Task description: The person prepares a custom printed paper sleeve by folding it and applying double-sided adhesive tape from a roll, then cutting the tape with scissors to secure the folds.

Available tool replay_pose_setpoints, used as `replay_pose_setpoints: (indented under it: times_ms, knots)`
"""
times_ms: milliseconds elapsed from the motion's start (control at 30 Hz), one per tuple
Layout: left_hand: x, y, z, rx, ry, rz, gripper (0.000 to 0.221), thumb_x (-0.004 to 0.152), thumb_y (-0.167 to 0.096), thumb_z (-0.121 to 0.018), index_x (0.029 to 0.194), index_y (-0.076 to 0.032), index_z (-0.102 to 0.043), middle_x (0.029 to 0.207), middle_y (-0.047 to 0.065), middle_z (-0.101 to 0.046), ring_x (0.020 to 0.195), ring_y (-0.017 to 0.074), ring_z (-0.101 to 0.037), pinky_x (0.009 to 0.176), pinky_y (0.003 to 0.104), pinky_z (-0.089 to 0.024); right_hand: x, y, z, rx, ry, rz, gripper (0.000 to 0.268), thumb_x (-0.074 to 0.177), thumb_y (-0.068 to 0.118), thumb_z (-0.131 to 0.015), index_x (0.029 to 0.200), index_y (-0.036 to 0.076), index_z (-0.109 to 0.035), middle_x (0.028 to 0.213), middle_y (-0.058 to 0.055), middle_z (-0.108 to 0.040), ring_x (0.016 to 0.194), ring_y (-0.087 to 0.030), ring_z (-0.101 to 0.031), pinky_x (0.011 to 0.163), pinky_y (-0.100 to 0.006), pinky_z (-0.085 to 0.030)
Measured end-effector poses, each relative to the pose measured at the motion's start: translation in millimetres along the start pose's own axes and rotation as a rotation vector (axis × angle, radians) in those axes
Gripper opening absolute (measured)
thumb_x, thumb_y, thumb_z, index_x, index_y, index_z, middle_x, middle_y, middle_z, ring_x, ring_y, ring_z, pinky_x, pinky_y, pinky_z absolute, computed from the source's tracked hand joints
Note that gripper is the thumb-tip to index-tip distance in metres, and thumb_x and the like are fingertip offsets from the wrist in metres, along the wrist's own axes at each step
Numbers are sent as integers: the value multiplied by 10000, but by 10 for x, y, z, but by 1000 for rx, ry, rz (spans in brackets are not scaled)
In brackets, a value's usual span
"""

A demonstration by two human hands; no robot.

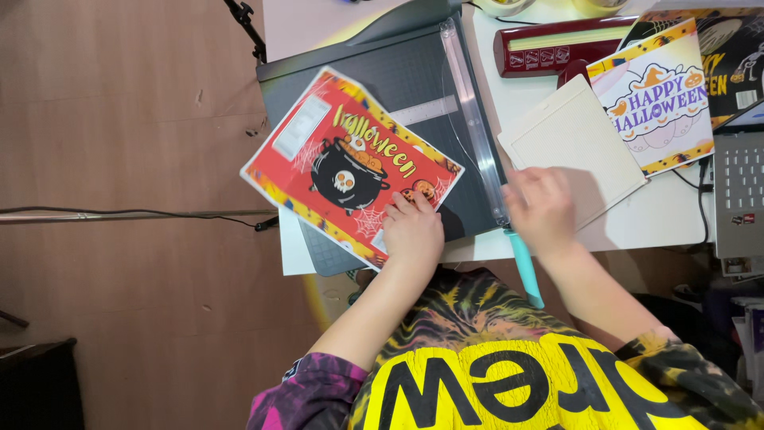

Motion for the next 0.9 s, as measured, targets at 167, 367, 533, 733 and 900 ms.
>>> replay_pose_setpoints:
  times_ms: [167, 367, 533, 733, 900]
  knots:
    - [254, -80, 31, 67, -194, 49, 273, 897, -90, -515, 992, 45, -733, 787, 367, -623, 560, 480, -615, 492, 510, -395, 53, 924, -288, 107, 89, 193, 294, 803, 220, -712, 1083, 153, -770, 1110, -35, -719, 1184, -302, -632, 994, -427, -513]
    - [474, 264, 256, -64, 164, -84, 469, 911, -177, -430, 1302, -73, -668, 719, 141, -687, 649, 349, -716, 562, 503, -467, 129, 1295, -420, 2, 176, 166, 538, 727, 380, -707, 1210, 144, -701, 1340, -68, -641, 1362, -393, -507, 1089, -540, -437]
    - [757, 837, 901, -82, 12, -248, 417, 852, -254, -662, 1244, -117, -700, 1086, 183, -627, 1101, 395, -555, 906, 516, -407, 178, 1169, -547, -64, 163, 147, 659, 757, 640, -732, 1184, 139, -736, 1325, -81, -678, 1355, -464, -514, 1114, -588, -414]
    - [769, 1448, 913, -54, 329, -93, 749, 887, -557, -685, 1536, -254, -468, 1660, 174, -289, 1546, 422, -176, 1224, 635, -87, 346, 930, -494, -102, 387, 93, 717, 817, 724, -649, 1319, 216, -703, 1477, -3, -620, 1490, -505, -328, 1219, -631, -226]
    - [582, 1485, 770, -164, 411, -42, 784, 944, -581, -595, 1607, -256, -334, 1680, 195, -237, 1552, 456, -160, 1231, 645, -106, 241, 699, -602, -166, 546, 45, 647, 890, 638, -630, 1431, 283, -642, 1618, 33, -500, 1570, -522, -148, 1263, -651, -111]
Point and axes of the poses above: each hand's wrist, its own x-axis towards the middle knuckle, its own z-axis out of the back of the hand, y = z × x, the point moved 4 cm from there along x, towards the middle knuckle
